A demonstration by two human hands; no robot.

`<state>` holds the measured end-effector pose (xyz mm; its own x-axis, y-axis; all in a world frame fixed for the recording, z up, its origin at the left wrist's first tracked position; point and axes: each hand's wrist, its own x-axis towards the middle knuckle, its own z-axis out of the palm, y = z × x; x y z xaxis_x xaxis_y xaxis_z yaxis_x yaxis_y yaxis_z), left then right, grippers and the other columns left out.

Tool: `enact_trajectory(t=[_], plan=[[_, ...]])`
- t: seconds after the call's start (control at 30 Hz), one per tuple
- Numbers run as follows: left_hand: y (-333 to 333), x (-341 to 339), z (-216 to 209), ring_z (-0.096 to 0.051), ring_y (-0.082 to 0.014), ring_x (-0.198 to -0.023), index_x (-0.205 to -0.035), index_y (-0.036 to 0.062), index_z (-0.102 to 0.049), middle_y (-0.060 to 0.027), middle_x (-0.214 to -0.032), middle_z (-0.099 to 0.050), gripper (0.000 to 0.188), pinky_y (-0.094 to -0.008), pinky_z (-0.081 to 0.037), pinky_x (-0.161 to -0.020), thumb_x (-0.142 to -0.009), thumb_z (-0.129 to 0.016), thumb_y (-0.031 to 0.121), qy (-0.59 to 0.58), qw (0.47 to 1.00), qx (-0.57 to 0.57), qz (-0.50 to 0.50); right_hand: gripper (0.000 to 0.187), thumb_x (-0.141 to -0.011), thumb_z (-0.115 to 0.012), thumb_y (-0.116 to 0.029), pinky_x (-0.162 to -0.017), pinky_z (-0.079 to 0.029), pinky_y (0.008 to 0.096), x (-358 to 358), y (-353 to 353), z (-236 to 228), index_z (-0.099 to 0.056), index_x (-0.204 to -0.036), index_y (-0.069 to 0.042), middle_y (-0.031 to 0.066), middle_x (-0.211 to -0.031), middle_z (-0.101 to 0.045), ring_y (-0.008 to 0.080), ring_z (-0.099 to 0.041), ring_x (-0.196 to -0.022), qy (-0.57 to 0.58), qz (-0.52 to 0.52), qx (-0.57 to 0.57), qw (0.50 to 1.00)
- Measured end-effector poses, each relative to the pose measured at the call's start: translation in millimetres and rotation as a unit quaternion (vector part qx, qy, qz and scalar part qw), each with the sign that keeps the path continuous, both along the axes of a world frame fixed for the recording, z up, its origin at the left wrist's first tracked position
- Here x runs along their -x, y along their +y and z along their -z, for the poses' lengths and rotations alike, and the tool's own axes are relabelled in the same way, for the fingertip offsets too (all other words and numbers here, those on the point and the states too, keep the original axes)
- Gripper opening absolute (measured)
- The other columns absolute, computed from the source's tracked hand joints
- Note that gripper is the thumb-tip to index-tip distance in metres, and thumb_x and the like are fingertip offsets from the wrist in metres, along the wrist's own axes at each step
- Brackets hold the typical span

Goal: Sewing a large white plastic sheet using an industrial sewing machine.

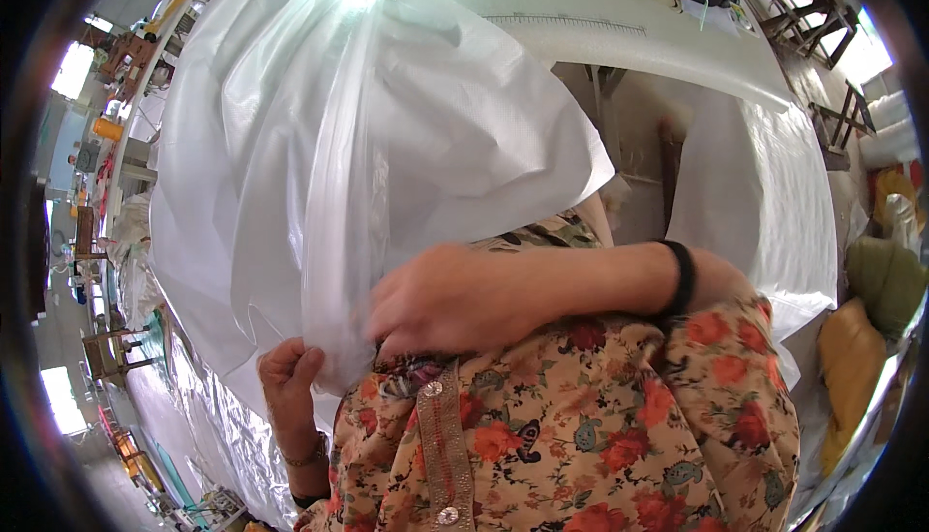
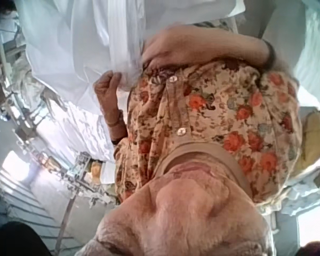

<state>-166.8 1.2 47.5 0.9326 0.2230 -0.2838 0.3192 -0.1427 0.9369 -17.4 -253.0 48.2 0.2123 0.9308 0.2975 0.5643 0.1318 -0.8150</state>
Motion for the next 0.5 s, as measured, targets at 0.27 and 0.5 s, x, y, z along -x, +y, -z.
enact_trajectory(t=[0.27,0.5], plan=[[-10.1,-0.1,-7.0,-0.060,-0.0094,-0.069,-0.086,-0.0066,-0.066,-0.0056,-0.080,-0.068,0.013,-0.0204,-0.045,-0.066,-0.084,-0.069,0.006,-0.070,0.980,0.173,-0.061,0.036,-0.096,-0.057,-0.036,-0.073,-0.048,0.0322,20.6,-141.4,108.9,-0.065,-0.104,-0.002,0.0094,-0.096,-0.066,0.0186,-0.062,-0.085,0.254,0.477,0.230,0.810],[-13.9,-2.9,-16.6,-0.063,-0.0139,-0.080,-0.089,-0.0054,-0.066,-0.0092,-0.086,-0.069,0.016,-0.0253,-0.046,-0.077,-0.082,-0.067,0.010,-0.092,0.964,0.242,-0.065,0.028,-0.099,-0.056,-0.023,-0.073,-0.046,0.0267,9.4,-102.0,93.2,-0.057,-0.116,-0.002,0.0026,-0.098,-0.063,0.0099,-0.056,-0.083,0.362,0.564,-0.257,0.696]])
